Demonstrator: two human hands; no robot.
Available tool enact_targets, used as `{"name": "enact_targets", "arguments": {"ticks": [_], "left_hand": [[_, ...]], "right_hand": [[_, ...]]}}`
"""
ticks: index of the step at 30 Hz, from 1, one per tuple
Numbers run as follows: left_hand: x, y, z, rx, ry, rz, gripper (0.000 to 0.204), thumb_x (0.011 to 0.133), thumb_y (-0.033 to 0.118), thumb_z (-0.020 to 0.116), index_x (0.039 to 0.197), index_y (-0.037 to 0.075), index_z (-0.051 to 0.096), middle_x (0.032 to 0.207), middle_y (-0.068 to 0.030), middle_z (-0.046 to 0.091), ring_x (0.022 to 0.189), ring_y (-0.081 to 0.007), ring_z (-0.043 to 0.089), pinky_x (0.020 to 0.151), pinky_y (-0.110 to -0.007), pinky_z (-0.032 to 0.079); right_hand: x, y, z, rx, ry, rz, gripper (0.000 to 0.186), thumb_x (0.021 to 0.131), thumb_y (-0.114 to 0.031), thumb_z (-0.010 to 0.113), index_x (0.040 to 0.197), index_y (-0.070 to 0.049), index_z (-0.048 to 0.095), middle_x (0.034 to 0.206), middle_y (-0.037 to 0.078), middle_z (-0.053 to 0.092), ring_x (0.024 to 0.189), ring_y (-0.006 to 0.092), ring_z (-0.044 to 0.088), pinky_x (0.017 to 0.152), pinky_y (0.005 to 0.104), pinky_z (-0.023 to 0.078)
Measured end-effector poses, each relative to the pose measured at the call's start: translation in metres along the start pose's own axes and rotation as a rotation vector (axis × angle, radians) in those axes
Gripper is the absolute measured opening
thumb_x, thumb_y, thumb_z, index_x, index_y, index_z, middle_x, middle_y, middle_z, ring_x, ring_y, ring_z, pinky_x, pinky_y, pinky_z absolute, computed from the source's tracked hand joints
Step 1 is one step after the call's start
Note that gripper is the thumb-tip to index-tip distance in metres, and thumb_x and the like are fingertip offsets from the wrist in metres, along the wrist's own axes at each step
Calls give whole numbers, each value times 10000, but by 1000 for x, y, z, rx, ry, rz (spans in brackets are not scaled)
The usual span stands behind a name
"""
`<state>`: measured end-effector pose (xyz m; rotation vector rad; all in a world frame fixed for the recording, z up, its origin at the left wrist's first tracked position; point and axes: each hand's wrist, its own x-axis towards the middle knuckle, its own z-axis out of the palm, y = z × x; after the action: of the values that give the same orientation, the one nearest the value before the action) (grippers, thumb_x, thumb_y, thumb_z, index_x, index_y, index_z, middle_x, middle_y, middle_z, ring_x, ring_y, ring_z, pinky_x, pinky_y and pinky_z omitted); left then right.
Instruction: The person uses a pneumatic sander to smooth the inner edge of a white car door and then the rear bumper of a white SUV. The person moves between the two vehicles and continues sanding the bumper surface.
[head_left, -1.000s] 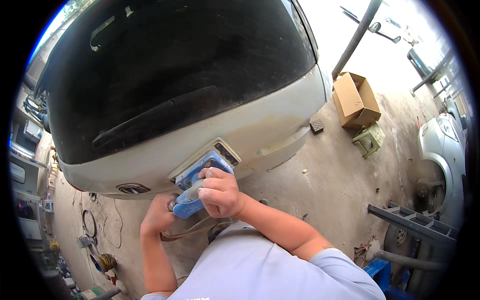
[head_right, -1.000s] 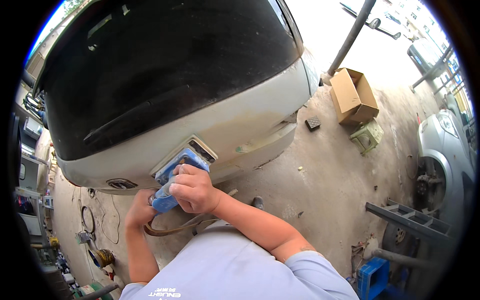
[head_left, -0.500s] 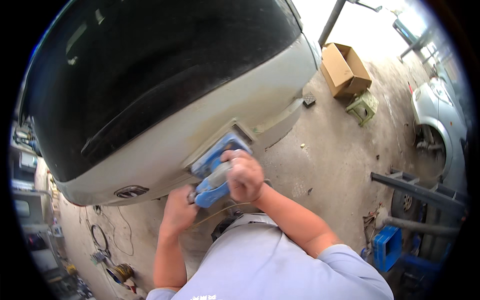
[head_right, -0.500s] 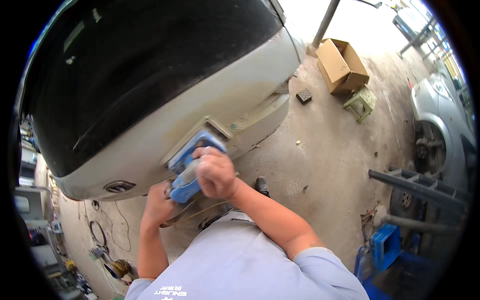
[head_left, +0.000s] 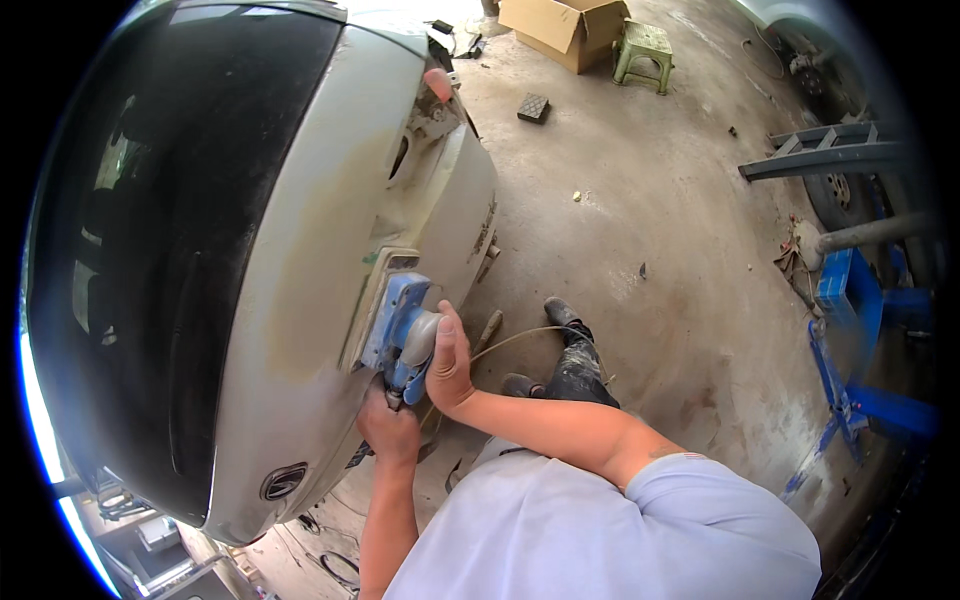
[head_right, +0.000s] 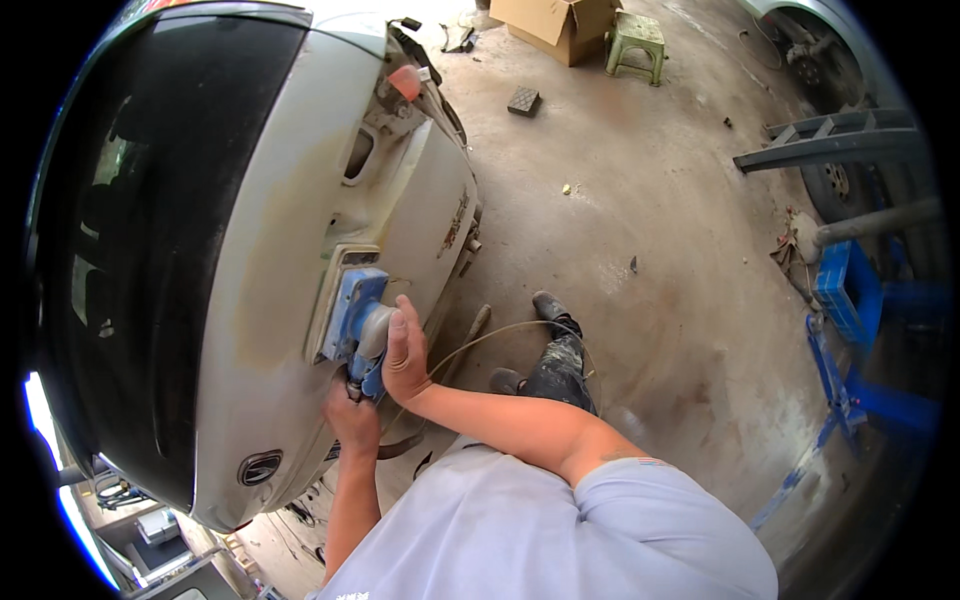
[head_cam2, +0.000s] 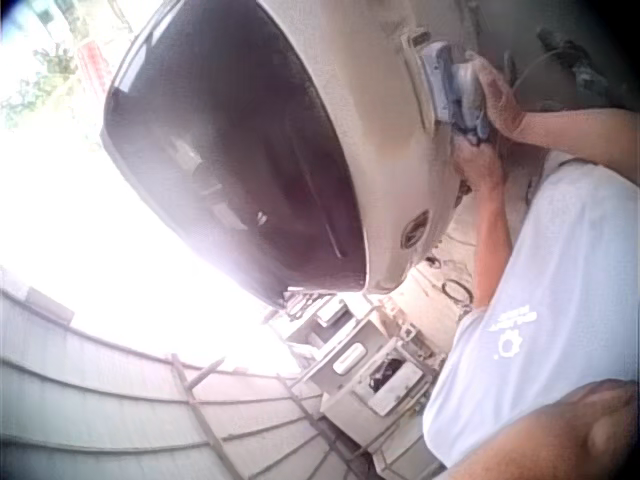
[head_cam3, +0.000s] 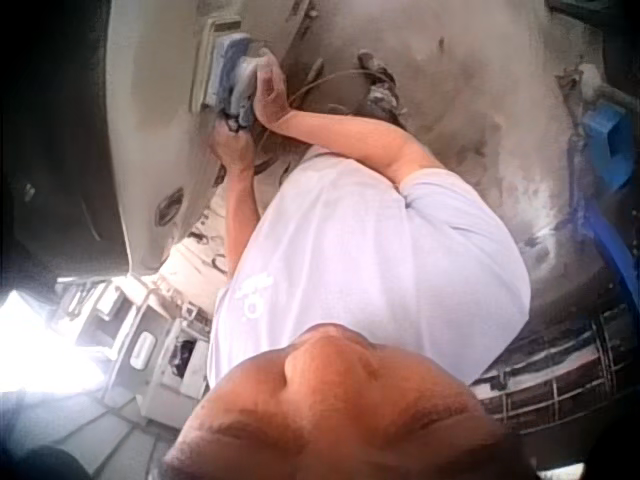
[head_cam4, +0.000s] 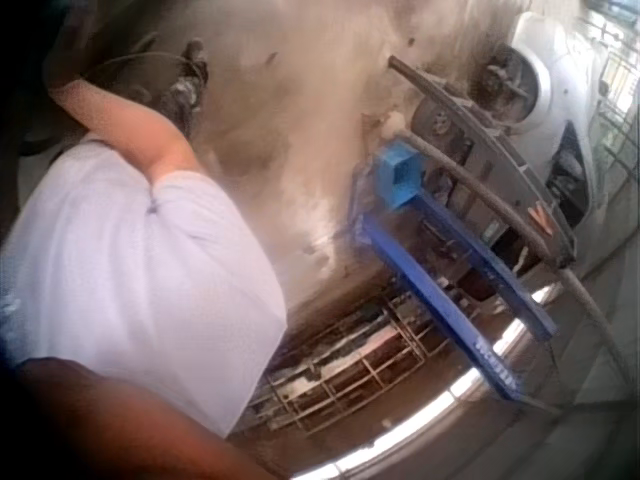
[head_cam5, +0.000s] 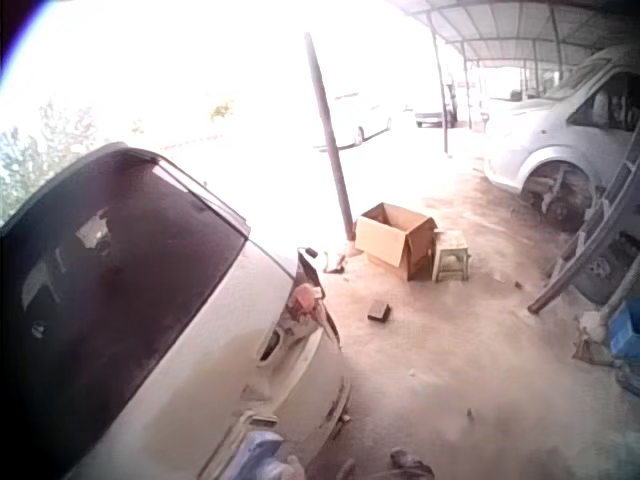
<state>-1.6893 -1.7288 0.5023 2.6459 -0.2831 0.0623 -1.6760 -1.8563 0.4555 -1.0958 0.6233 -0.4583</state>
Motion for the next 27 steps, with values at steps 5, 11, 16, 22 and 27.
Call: {"name": "enact_targets", "arguments": {"ticks": [5,11,16,22,27], "left_hand": [[-12,-3,10,-11,61,-9,207,847,101,684,1037,19,700,901,-239,713,866,-483,673,753,-530,516],[25,33,42,137,34,-5,228,845,76,663,1057,0,692,900,-266,707,861,-506,666,746,-561,508],[19,28,47,180,-3,-52,253,849,86,659,1085,-1,685,922,-264,708,881,-508,665,760,-573,500],[-9,14,39,199,29,-85,268,861,117,681,1115,28,684,936,-220,713,884,-480,670,758,-564,499],[31,41,63,235,28,-44,285,869,84,664,1147,19,674,994,-224,715,918,-471,672,785,-544,506]], "right_hand": [[-14,27,15,72,46,211,863,1097,-611,420,1544,123,350,1427,279,542,1373,338,490,1190,348,328],[43,-8,8,39,130,135,1051,915,-557,792,1535,142,312,1307,285,609,1219,305,597,1070,378,457],[43,-11,-4,9,79,202,1020,880,-545,827,1485,142,378,1290,278,634,1190,300,633,1029,373,491],[25,7,-7,0,-4,220,962,900,-523,812,1461,145,407,1261,254,648,1176,284,629,1037,369,480],[68,-20,-20,61,11,208,923,902,-494,821,1442,139,421,1218,238,663,1150,273,637,1018,353,488]]}}
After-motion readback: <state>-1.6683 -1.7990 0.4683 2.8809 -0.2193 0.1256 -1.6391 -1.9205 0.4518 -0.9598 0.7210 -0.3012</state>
